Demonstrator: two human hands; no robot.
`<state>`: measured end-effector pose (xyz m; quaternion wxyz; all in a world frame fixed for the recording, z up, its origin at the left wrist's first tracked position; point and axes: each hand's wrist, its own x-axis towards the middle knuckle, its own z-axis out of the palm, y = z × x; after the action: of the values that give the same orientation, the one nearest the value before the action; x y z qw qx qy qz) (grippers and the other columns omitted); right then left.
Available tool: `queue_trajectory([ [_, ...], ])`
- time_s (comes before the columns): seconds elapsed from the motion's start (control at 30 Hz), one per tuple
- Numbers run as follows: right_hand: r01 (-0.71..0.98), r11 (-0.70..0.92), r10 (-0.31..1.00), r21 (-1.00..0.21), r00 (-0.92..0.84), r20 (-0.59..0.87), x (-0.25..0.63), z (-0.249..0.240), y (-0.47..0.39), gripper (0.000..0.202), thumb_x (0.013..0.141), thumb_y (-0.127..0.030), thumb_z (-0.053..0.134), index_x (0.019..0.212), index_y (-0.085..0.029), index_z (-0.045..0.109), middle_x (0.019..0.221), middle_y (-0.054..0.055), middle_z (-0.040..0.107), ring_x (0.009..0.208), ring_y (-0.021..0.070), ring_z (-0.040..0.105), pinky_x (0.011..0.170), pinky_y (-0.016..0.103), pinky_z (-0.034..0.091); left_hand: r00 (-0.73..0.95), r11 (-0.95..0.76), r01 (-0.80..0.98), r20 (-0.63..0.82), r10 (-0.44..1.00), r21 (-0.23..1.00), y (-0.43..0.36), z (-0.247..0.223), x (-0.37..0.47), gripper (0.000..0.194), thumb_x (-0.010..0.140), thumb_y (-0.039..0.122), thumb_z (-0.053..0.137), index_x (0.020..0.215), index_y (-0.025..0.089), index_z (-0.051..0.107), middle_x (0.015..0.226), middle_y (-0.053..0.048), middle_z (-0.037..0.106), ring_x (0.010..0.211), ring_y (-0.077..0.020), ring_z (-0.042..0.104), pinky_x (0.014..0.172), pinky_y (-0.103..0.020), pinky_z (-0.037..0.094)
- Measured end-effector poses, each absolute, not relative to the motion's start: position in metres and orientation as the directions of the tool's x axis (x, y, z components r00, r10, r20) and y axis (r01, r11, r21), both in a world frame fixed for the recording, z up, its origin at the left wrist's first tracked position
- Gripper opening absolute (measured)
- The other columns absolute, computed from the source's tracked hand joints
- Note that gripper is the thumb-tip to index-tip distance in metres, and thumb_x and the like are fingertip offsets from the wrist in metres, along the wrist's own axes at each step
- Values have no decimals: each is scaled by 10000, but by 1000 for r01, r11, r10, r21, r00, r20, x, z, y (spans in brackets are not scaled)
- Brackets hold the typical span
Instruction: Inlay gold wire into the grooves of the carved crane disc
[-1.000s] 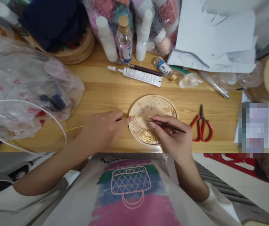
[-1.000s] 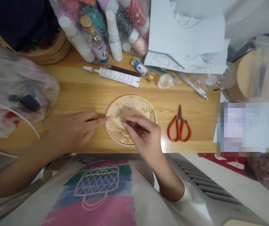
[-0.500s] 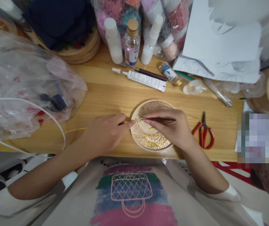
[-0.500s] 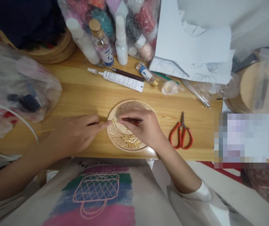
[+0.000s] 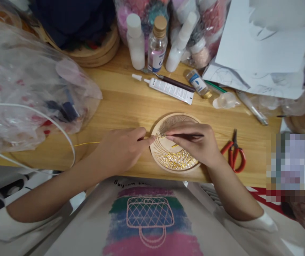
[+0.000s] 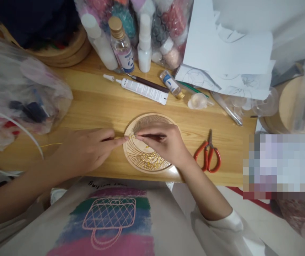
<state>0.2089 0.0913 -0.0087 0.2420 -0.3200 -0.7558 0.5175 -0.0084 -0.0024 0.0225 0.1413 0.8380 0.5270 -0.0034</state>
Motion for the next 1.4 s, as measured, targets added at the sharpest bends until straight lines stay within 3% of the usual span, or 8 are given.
queue_trajectory([
  [0.6, 234, 279, 710, -931, -703, 36, 206, -7, 94, 83, 843, -226, 735, 874, -242, 810, 860, 20, 803, 780, 165, 742, 669, 274, 589, 438, -402, 891, -161, 885, 211, -1, 22, -8, 423, 908, 86, 391, 1141, 234, 711, 715, -30, 565, 564, -156, 467, 498, -292, 189],
  [0.83, 225, 293, 688, -929, -724, 41, 206, -5, 97, 79, 842, -221, 737, 866, -248, 807, 861, 14, 805, 790, 167, 750, 674, 271, 598, 429, -386, 897, -220, 876, 214, 0, 24, -8, 411, 903, 91, 418, 1168, 239, 694, 750, -28, 592, 579, -155, 496, 502, -288, 209],
  [1.4, 220, 308, 678, -926, -733, 51, 206, -10, 101, 59, 837, -262, 745, 843, -253, 803, 855, 16, 804, 804, 177, 747, 736, 307, 604, 427, -382, 892, -175, 887, 241, -3, 23, -6, 403, 926, 89, 406, 1183, 215, 691, 726, -26, 587, 596, -154, 512, 507, -287, 258],
])
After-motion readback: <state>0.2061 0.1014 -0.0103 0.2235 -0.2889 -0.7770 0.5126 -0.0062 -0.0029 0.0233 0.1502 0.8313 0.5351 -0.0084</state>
